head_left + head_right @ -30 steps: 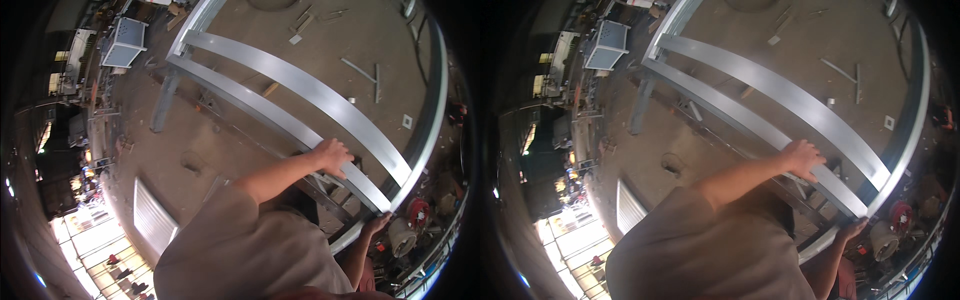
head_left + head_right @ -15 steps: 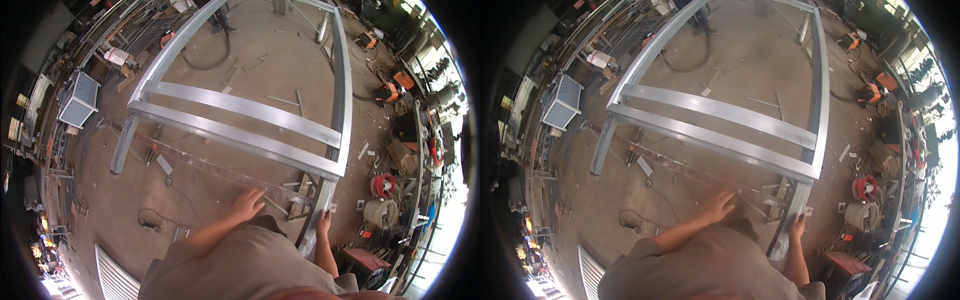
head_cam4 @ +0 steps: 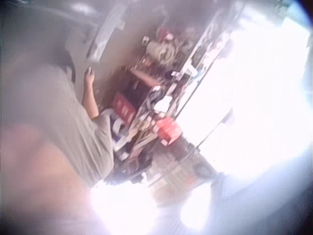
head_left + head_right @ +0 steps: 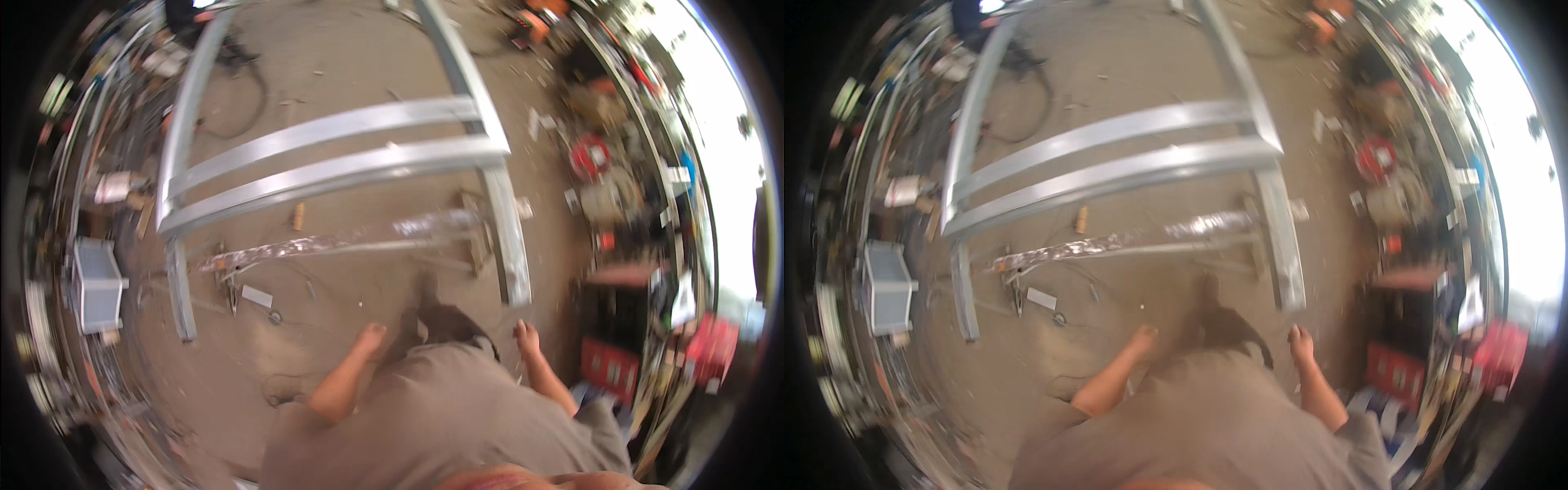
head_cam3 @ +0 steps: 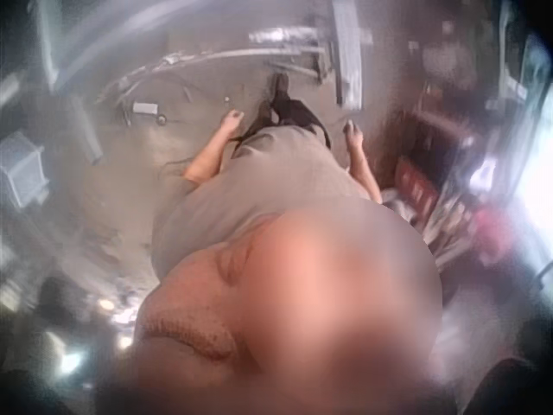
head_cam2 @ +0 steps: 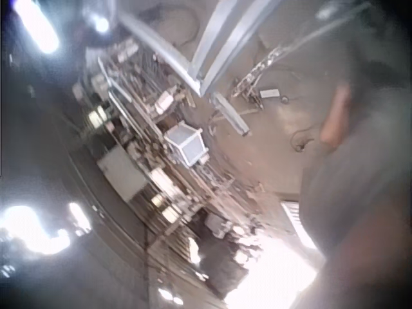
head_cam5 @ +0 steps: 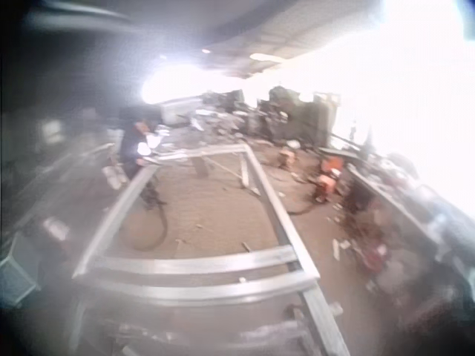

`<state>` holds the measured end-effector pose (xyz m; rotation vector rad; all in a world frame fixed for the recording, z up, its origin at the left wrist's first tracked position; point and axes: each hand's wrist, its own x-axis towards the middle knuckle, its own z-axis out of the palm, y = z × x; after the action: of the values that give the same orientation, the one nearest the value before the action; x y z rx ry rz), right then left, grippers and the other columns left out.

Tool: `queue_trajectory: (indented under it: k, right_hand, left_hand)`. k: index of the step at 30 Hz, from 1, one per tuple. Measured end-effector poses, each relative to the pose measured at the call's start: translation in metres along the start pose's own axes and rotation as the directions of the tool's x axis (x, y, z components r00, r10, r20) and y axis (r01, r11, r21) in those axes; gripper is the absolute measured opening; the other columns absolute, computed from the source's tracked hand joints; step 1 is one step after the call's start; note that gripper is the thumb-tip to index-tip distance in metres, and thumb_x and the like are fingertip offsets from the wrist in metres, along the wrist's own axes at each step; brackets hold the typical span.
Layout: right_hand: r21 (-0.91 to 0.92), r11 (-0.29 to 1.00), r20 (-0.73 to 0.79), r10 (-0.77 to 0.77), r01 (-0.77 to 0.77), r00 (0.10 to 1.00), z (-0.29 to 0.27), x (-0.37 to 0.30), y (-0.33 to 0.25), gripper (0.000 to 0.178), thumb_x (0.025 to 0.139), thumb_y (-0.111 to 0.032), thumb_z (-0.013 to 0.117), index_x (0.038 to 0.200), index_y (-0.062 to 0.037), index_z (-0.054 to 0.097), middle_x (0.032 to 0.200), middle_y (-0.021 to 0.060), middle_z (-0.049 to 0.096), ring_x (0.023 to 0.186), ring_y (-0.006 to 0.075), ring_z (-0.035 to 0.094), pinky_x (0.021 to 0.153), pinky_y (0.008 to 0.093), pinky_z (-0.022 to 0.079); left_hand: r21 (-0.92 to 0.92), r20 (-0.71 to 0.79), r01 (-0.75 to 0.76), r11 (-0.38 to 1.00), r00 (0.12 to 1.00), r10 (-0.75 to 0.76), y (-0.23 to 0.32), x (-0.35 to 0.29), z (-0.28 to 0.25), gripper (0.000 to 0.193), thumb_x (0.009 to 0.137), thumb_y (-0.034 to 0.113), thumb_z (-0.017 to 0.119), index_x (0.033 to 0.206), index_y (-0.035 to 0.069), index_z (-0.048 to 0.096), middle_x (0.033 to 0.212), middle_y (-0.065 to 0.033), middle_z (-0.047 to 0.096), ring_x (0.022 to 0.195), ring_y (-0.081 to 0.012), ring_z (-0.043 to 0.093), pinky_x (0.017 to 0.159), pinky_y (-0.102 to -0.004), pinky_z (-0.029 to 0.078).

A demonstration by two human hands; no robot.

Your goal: The person marks a long metal strip with a marker, then places it onto a metal frame structure. They continue to position and align additional metal strips onto the frame, adjusting their placement by hand.

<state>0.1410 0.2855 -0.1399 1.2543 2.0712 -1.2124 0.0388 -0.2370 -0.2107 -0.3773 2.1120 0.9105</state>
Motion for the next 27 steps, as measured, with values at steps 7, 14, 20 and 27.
queue_trajectory:
  k: [7,14,20,27]
  right_hand:
    - [0.12,0.984,-0.031,0.138,-0.133,0.99,0.024,-0.087,0.121,0.047,0.102,-0.034,0.065,0.132,0.0025,0.07,0.109,0.0151,0.078,0.093,0.0226,0.074,0.081,0.0365,0.058]
    - [0.169,0.938,-0.204,0.335,-0.304,0.92,-0.011,-0.1,0.182,0.044,0.094,-0.034,0.065,0.124,-0.0021,0.075,0.122,0.0225,0.076,0.118,0.037,0.071,0.101,0.0433,0.054]
    - [0.284,0.884,-0.141,0.421,-0.371,0.896,-0.106,-0.038,0.253,0.042,0.094,-0.029,0.065,0.12,0.0021,0.075,0.112,0.0207,0.078,0.106,0.0294,0.074,0.093,0.0407,0.056]
    - [0.546,0.77,-0.042,0.418,-0.33,0.907,-0.222,0.076,0.309,0.036,0.101,-0.024,0.064,0.126,-0.0003,0.072,0.092,0.0076,0.071,0.076,0.0174,0.067,0.064,0.0308,0.053]
  left_hand:
    - [-0.004,0.215,0.076,0.997,0.974,-0.074,0.006,-0.05,0.035,0.057,0.102,0.04,0.067,0.14,-0.002,0.062,0.138,-0.0223,0.069,0.128,-0.0325,0.066,0.106,-0.0426,0.052]
    - [-0.081,0.185,-0.037,0.996,0.981,0.052,0.146,-0.034,0.081,0.062,0.102,0.044,0.071,0.141,-0.003,0.062,0.132,-0.0223,0.071,0.123,-0.0301,0.068,0.102,-0.0432,0.054]
    - [-0.353,-0.072,-0.159,0.922,0.987,0.143,0.335,-0.011,0.157,0.098,0.1,0.047,0.072,0.168,0.002,0.018,0.162,-0.0269,0.044,0.147,-0.0339,0.047,0.12,-0.0431,0.039]
    - [-0.27,-0.363,-0.081,0.959,0.931,-0.024,0.463,0.0,0.242,0.116,0.091,0.046,0.081,0.166,-0.006,0.01,0.171,-0.0313,0.024,0.159,-0.0408,0.027,0.129,-0.0452,0.027]
